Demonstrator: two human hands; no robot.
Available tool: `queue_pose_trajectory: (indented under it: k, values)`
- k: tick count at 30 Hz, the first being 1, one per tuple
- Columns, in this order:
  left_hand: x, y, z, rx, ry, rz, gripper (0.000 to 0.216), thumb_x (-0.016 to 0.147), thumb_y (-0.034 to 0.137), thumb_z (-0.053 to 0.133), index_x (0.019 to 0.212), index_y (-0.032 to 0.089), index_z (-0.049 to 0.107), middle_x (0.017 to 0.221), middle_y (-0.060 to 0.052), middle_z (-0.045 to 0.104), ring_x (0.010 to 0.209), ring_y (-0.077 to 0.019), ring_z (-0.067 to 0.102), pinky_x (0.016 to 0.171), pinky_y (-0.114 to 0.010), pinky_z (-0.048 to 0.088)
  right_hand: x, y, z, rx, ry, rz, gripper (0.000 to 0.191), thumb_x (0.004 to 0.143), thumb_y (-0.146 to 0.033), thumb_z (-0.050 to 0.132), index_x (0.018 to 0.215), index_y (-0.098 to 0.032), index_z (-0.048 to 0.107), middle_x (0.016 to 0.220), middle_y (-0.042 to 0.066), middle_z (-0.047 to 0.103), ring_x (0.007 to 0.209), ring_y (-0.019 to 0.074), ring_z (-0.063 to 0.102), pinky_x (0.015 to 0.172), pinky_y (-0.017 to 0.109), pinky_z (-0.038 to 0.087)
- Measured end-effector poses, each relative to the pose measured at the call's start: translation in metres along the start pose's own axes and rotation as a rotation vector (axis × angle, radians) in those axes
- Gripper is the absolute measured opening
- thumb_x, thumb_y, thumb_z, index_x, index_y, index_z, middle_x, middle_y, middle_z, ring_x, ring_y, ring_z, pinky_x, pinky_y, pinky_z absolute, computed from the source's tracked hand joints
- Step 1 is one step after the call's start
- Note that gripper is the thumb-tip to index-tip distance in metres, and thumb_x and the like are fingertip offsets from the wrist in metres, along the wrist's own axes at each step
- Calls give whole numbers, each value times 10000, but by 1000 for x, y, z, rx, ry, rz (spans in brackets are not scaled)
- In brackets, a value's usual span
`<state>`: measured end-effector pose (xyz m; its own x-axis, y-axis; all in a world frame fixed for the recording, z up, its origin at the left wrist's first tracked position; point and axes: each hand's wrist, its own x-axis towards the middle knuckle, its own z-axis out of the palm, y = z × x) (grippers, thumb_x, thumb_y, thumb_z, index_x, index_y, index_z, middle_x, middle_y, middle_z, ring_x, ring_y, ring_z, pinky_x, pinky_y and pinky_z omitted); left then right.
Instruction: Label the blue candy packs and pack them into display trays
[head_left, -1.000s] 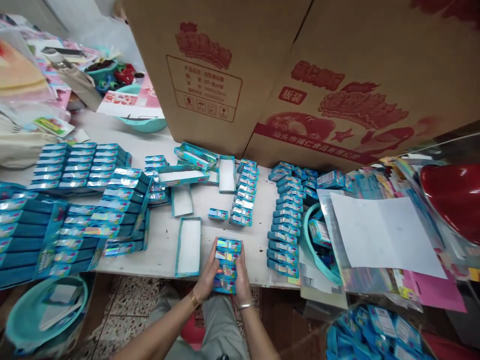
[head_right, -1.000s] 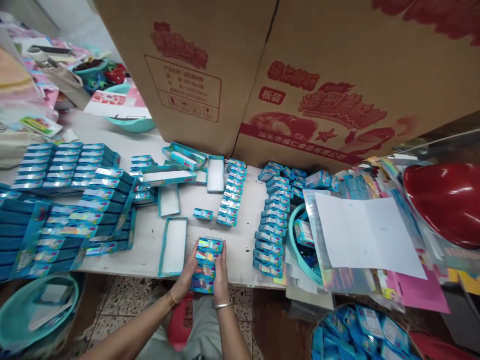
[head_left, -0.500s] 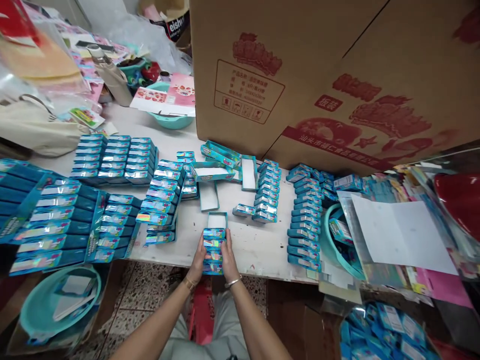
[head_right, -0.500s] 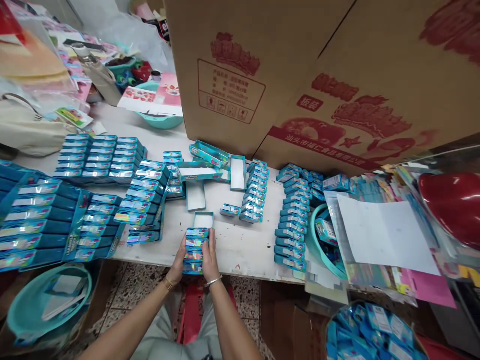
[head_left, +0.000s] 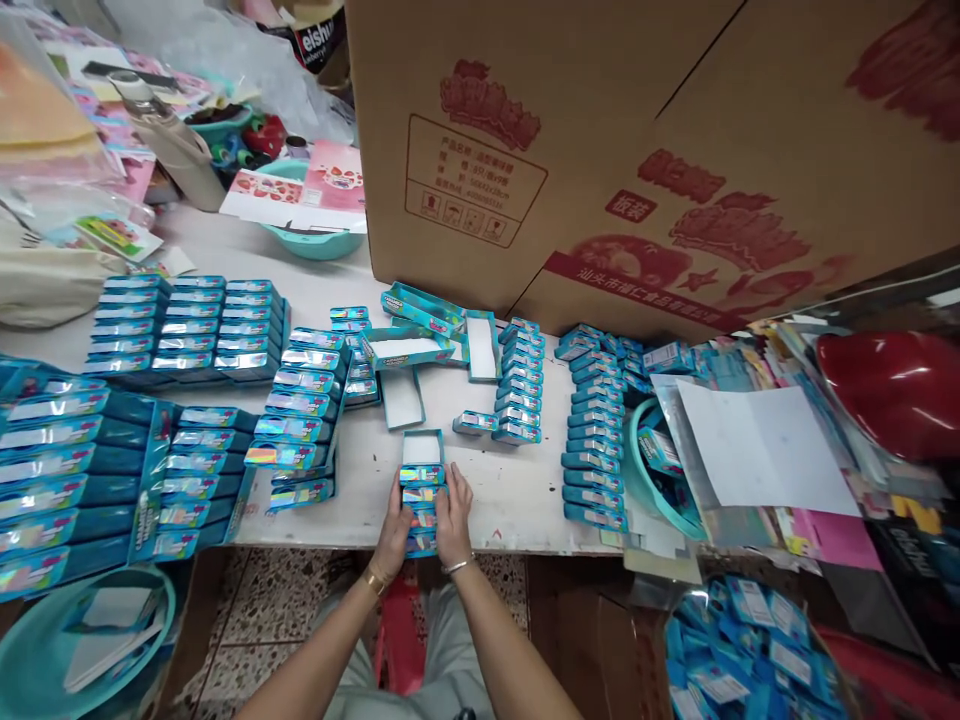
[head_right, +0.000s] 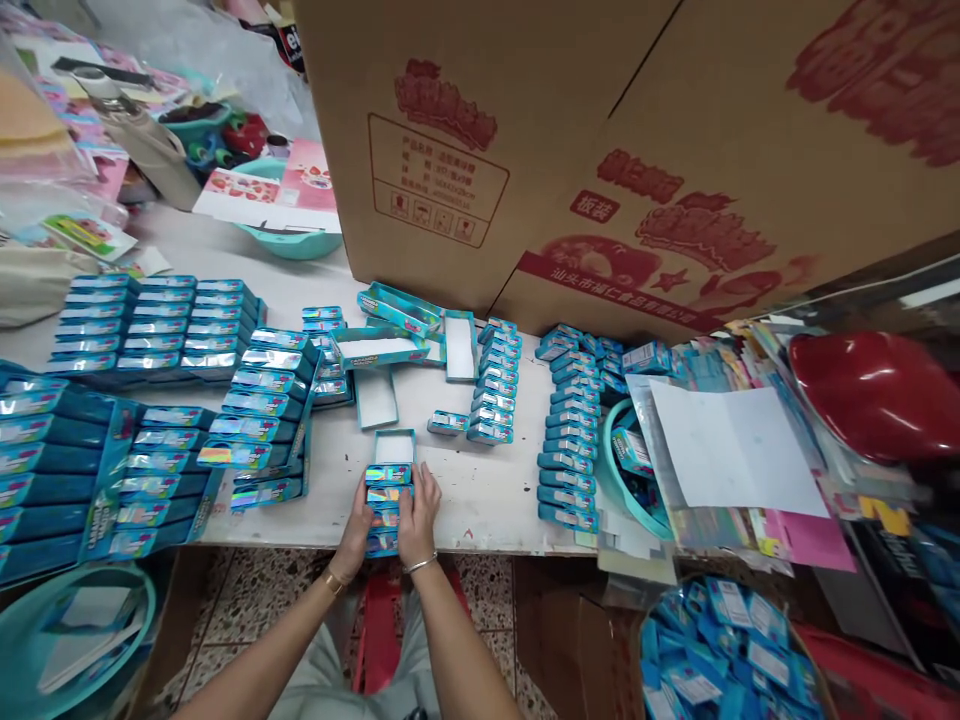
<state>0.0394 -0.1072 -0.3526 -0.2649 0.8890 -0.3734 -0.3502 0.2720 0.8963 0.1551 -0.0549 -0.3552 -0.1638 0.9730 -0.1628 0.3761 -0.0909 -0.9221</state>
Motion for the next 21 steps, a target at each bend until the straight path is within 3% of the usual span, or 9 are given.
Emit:
queue_pose_trajectory:
  k: [3, 8, 11, 13, 17, 21]
  values:
    - [1, -6, 7, 80, 60, 9, 810, 879, 576, 504, 1535, 236, 171, 1590, -79, 246, 1436, -260, 280, 1177, -387, 239, 5, 11, -2, -57, -33, 4, 564, 983, -535, 304, 1436, -221, 426, 1555, 73, 303, 1434, 229, 246, 1184, 493, 166]
    - [5, -1, 4, 243, 86, 39, 759, 894, 528, 504, 1521, 219, 209, 1565, -114, 295, 1421, -282, 309, 1160, -447, 269, 5, 18, -9, -35, -121, 39, 581, 987, -526, 278, 1454, -201, 394, 1495, 93, 412, 1394, 223, 348, 1159, 468, 274]
    - [19, 19, -4, 430, 199, 155, 760, 887, 487, 538, 1516, 212, 211, 1563, -133, 285, 1434, -281, 279, 1159, -471, 257, 21, 7, -43, -157, 19, -39, 581, 978, -494, 339, 1473, -190, 347, 1479, 120, 423, 1375, 238, 370, 1123, 468, 326]
    - [33, 37, -4, 584, 239, 262, 719, 881, 462, 555, 1493, 216, 269, 1502, -133, 385, 1407, -276, 327, 1149, -479, 273, 45, -4, -80, -323, 152, -165, 609, 962, -452, 408, 1492, -173, 294, 1484, 142, 403, 1390, 257, 330, 1118, 485, 312]
    - [70, 77, 22, 913, 158, 449, 533, 886, 438, 543, 1359, 201, 478, 1339, -128, 544, 1326, -295, 412, 1114, -488, 314, 104, -11, -146, -767, 184, -310, 653, 911, -313, 513, 1497, -151, 276, 1569, 168, 231, 1450, 336, 146, 1119, 583, 192]
    - [118, 103, 76, 1184, -114, 478, 631, 856, 316, 590, 1432, 188, 367, 1433, -143, 448, 1352, -295, 361, 1103, -441, 320, 128, 7, -168, -961, 68, -398, 579, 902, -183, 472, 1468, -203, 347, 1566, 144, 256, 1440, 334, 167, 1094, 615, 161]
